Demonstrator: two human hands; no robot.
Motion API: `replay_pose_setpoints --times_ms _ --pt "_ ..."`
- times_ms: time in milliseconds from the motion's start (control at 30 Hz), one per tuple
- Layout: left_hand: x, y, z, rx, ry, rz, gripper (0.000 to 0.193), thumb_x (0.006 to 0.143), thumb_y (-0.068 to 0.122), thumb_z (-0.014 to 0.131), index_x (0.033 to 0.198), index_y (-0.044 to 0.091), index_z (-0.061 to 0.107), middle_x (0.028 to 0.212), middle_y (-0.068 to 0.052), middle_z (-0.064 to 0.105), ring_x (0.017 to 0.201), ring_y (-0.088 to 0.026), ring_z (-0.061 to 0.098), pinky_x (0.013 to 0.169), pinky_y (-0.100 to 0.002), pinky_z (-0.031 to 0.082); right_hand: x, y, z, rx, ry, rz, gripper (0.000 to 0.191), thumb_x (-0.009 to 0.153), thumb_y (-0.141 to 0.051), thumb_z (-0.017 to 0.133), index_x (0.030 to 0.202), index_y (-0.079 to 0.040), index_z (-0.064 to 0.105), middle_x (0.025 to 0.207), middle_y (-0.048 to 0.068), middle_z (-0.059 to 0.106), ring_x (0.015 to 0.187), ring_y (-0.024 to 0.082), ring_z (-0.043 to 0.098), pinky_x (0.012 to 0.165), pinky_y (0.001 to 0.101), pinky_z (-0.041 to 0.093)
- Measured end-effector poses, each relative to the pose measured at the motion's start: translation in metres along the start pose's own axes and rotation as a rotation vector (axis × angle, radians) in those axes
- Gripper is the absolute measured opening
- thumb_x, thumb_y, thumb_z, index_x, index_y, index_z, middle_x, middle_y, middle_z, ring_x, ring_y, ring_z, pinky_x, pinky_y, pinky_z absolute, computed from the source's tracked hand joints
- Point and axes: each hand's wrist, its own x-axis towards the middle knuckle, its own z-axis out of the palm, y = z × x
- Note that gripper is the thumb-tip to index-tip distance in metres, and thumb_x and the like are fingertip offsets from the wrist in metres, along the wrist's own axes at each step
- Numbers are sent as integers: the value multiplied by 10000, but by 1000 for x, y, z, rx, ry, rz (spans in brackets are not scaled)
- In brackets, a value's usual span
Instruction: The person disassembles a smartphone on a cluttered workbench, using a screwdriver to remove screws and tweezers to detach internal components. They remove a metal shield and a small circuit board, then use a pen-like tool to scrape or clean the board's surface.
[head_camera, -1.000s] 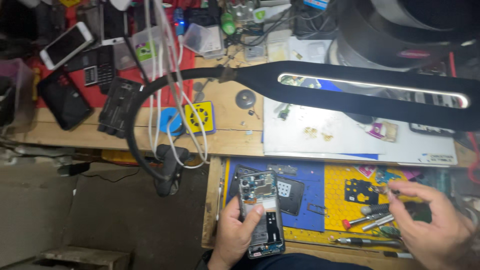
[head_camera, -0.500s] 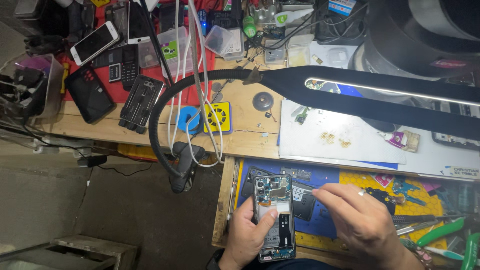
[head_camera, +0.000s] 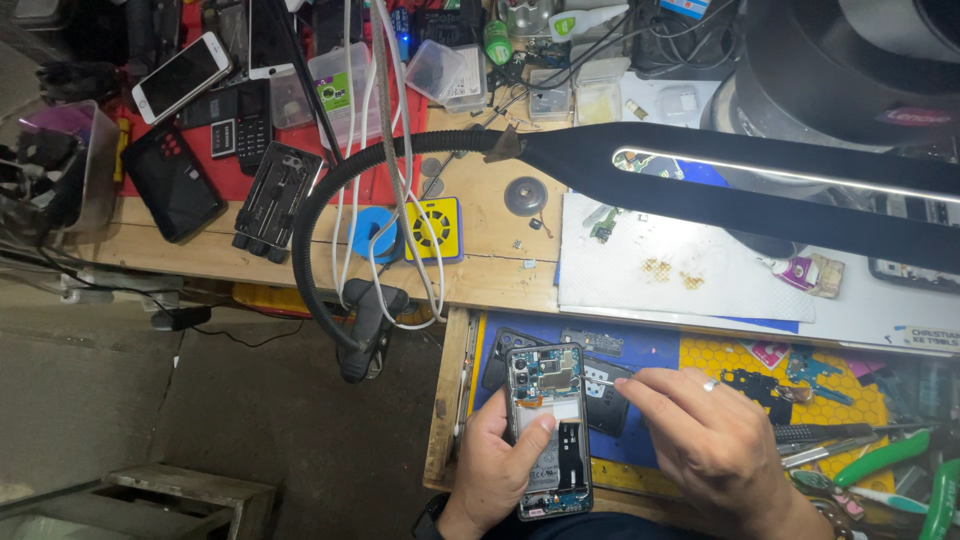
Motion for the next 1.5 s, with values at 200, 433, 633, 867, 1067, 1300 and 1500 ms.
replay_pose_setpoints --times_ms 200,433,633,867,1067,1300,1500 --pt "-2 1 0 28 -1 11 271 974 81 618 1222 -19 657 1097 -92 753 968 -113 692 858 -269 578 -2 -1 2 -19 2 -12 324 719 41 706 1030 -44 727 956 78 724 770 255 707 625 373 546" --pt "0 -4 -6 -64 -28 0 271 992 87 605 1234 -30 641 1118 -104 745 984 -126 692 874 -275 576 -7 8 16 273 10 200 243 781 23 720 1015 -39 734 968 93 738 848 214 750 718 289 585" --pt "2 -10 -12 -157 -43 -44 280 993 82 602 1247 -35 619 1120 -107 738 973 -128 701 859 -280 591 -18 13 33 459 34 328 181 828 22 725 1001 -27 745 945 69 764 844 159 761 735 253 582" --pt "0 -11 -14 -214 -49 -42 285 1003 90 595 1258 -34 610 1128 -108 732 969 -119 696 853 -269 591 -33 26 50 803 -39 615 171 854 22 723 1017 17 773 934 83 756 809 136 708 724 257 564" --pt "-1 -7 -13 -226 -53 -20 258 1022 104 586 1240 -33 596 1114 -102 720 955 -113 683 848 -270 586 -46 39 62 1009 -99 761 218 862 13 725 1074 53 762 915 97 754 808 140 698 730 273 569" --pt "-2 2 -7 -125 5 -2 262 1010 126 587 1231 -10 620 1103 -71 726 958 -93 674 855 -257 569 -52 44 66 1045 -136 825 229 858 12 725 1078 57 768 898 117 766 801 151 705 727 281 567" --pt "-3 3 -3 -42 39 31 251 1023 157 589 1212 0 643 1084 -60 737 954 -92 675 854 -252 566 -51 42 64 1046 -126 809 228 857 16 725 1077 57 766 908 109 756 803 149 700 727 280 567"
